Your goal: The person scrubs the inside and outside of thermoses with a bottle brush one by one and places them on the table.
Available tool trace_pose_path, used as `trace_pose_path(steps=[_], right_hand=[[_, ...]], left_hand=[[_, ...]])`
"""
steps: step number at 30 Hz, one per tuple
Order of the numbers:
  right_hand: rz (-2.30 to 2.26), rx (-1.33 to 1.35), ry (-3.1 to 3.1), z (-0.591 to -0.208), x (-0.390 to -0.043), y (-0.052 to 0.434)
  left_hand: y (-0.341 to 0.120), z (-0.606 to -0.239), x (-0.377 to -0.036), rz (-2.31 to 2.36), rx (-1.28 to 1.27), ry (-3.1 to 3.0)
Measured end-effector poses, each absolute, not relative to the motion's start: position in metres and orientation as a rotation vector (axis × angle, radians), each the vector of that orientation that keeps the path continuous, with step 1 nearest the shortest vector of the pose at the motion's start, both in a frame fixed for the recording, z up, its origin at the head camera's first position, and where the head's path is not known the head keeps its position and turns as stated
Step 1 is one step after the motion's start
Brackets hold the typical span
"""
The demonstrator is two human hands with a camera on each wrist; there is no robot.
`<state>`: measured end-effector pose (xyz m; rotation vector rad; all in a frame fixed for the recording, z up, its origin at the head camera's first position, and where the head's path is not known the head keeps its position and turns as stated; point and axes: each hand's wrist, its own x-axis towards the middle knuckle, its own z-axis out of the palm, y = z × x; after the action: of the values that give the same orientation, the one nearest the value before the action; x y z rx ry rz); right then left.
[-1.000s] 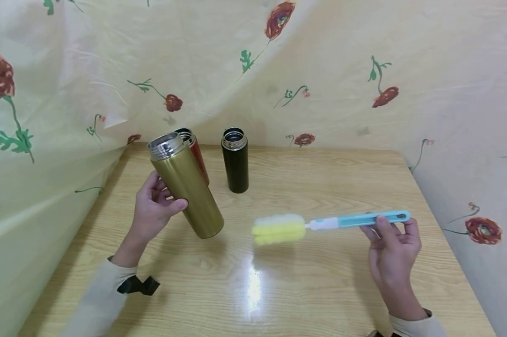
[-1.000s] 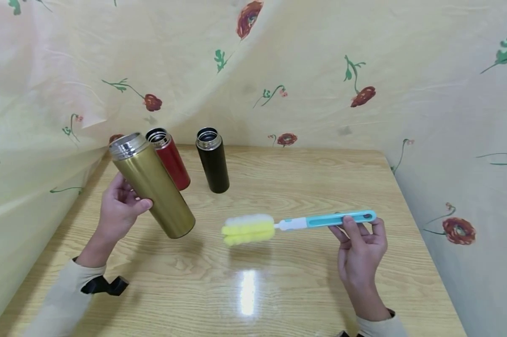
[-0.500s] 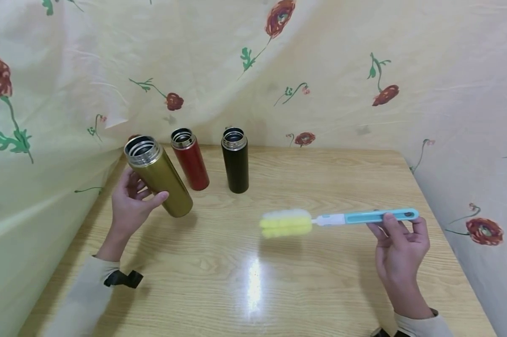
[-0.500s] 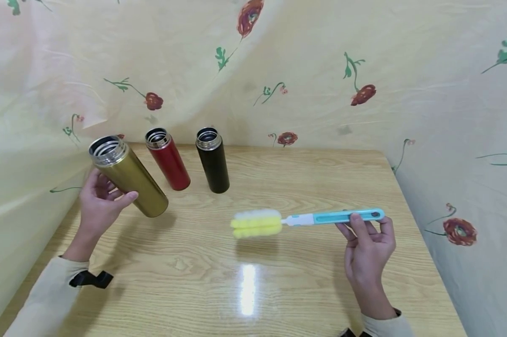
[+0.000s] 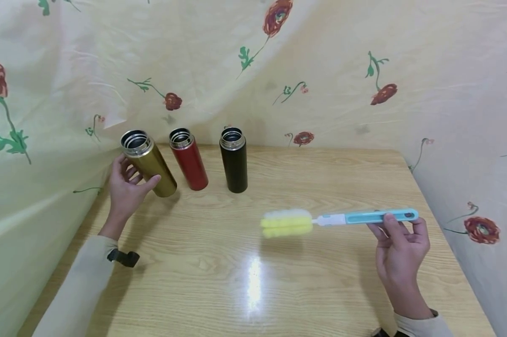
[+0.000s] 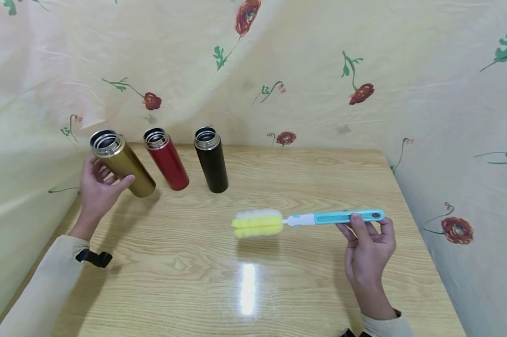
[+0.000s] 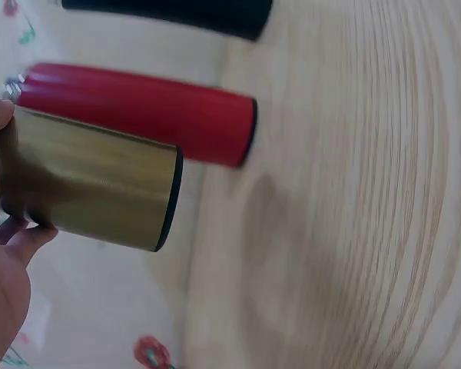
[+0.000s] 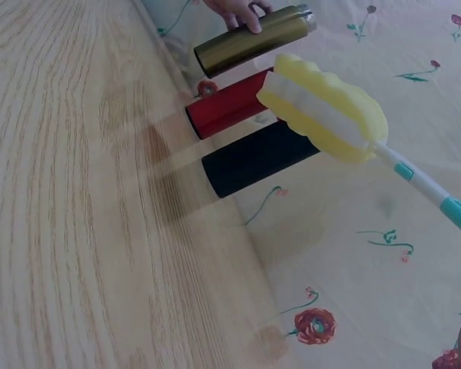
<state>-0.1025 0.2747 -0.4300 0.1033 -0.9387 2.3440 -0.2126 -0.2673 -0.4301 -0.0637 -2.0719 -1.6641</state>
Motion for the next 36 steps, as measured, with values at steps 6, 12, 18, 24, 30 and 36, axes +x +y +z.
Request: trace_pose_path(steps=[6,12,18,24,30,36], right_hand=[[2.349,0.107,-0.940,-0.431,-0.101,0.276],[2.380,0.117,-0.903,-0.431,-0.099,0.276],[2.360,0.102,-0.911,-0.432,-0.096,0.279],[2.416,0.133,-0.813,-0.432,-0.096,0.281],[2.438,0.139,-0.784,-0.433,-0.096,0.282],[2.445,0.164,-0.770,-0.433,-0.095,0.281]], left_hand=[[-0.277,-0.441,-0.228,-1.654,0.024,-2.104],[-0.282,-0.450,-0.242,-1.650,0.063,-2.139],[-0.283,-0.457,-0.252,-1.684,0.074,-2.142],[-0.284,-0.460,-0.256,-1.686,0.082,-2.150],[-0.286,-0.463,-0.257,-1.689,0.093,-2.156],[-0.288,-0.466,-0.260,-1.689,0.126,-2.159]])
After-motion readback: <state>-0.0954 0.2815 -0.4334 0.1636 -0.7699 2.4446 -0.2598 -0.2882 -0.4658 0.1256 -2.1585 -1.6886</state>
